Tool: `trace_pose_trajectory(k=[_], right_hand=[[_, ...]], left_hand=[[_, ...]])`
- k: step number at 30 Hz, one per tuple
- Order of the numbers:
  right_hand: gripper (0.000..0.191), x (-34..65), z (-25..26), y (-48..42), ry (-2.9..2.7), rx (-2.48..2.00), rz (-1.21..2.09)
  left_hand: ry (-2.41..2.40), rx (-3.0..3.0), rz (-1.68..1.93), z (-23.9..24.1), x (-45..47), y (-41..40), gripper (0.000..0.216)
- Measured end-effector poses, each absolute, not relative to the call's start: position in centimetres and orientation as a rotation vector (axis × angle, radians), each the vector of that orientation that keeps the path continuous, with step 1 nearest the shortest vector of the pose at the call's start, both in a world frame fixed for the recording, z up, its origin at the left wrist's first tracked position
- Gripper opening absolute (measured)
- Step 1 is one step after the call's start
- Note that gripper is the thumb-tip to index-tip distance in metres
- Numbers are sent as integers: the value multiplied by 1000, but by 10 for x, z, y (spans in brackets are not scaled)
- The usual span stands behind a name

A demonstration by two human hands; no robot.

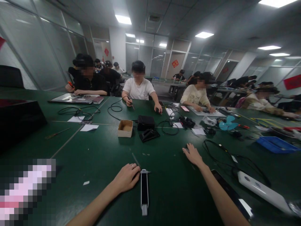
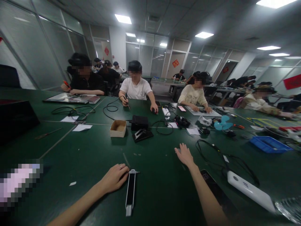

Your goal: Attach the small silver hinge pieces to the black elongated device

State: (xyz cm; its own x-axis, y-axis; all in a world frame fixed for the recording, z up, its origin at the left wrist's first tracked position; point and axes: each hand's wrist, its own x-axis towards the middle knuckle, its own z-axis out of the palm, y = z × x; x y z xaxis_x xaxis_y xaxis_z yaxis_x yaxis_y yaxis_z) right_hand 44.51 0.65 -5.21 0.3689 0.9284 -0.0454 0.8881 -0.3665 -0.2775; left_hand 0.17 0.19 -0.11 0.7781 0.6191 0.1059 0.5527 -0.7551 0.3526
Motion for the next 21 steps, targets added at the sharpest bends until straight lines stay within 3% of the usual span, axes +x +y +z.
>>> trace_pose_trajectory(k=[8,21], right_hand=[[66,384,-46,-29,-1628,-2391,187],[63,273,-28,-74,-1789,-2073,421]], left_hand=[[907,2689,299,2,2,2,19],[898,2702,310,0,3,3,20]])
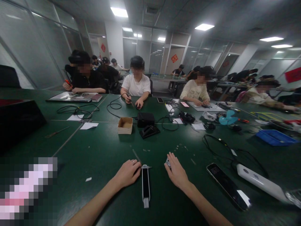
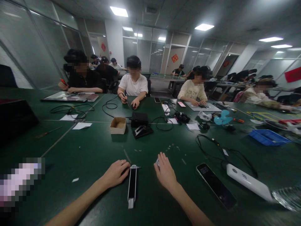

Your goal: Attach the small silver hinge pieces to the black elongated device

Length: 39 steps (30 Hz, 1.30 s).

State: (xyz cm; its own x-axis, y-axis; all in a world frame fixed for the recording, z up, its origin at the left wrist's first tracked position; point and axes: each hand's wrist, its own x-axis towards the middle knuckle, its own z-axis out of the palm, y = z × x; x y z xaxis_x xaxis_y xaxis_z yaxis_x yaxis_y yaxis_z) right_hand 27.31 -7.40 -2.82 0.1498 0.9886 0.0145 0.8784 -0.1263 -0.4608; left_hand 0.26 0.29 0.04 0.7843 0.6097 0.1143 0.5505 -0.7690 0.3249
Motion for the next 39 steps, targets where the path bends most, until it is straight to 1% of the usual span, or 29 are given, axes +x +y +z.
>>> trace_pose_trajectory(k=[4,8,10,13,15,17,23,30,36,39], right_hand=[[65,253,-26,-81,-1869,-1957,489],[62,281,-22,-68,-1782,-1941,453],[61,313,-19,-52,-1726,-2019,349],[61,364,-19,-28,-1626,-2266,169],[62,389,-23,-18,-1592,-2414,158],[63,401,-29,-12,-1658,-2418,195],[62,377,-37,-12,-1869,-2379,310],[60,342,-36,-37,-1979,-2330,234],[52,319,-21,-66,-2079,-2358,256],[47,315,-18,-73,-2148,-2293,214]], left_hand=[[905,2700,279,1,3,3,20],[902,2683,265,0,3,4,19],[900,2683,275,-1,3,4,19],[899,2676,280,-1,2,4,19],[899,2669,283,-1,2,3,19],[901,2674,298,0,2,3,18],[923,2685,363,4,2,-2,17],[933,2709,290,11,3,-5,19],[936,2756,225,11,5,-3,15],[921,2792,229,11,6,-3,15]])
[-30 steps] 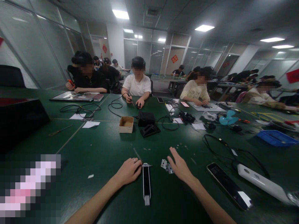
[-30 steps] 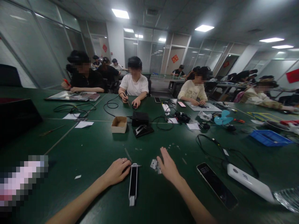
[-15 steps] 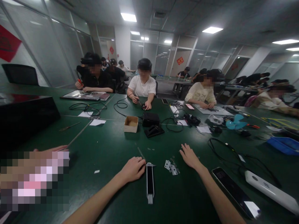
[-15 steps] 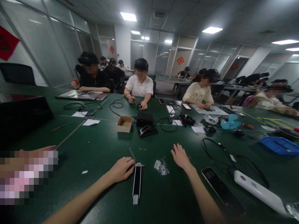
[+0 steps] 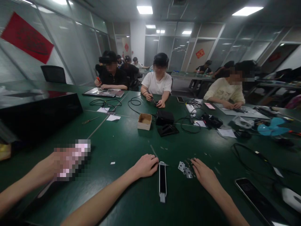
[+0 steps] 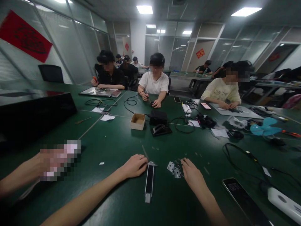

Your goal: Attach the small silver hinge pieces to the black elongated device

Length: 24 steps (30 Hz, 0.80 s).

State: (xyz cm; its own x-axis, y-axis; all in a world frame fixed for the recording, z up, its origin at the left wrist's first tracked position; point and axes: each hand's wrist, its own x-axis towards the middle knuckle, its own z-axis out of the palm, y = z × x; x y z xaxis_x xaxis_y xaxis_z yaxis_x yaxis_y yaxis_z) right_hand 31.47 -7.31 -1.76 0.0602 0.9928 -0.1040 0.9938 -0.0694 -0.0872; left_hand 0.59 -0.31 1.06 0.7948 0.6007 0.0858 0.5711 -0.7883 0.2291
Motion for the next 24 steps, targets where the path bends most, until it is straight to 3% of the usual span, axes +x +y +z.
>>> trace_pose_trajectory(k=[11,24], right_hand=[[34,329,-3,-62,2306,2285,-389],[21,342,16,-44,1976,2283,-513]], left_hand=[[899,2798,258,12,5,-5,15],[883,2831,265,11,6,-5,15]])
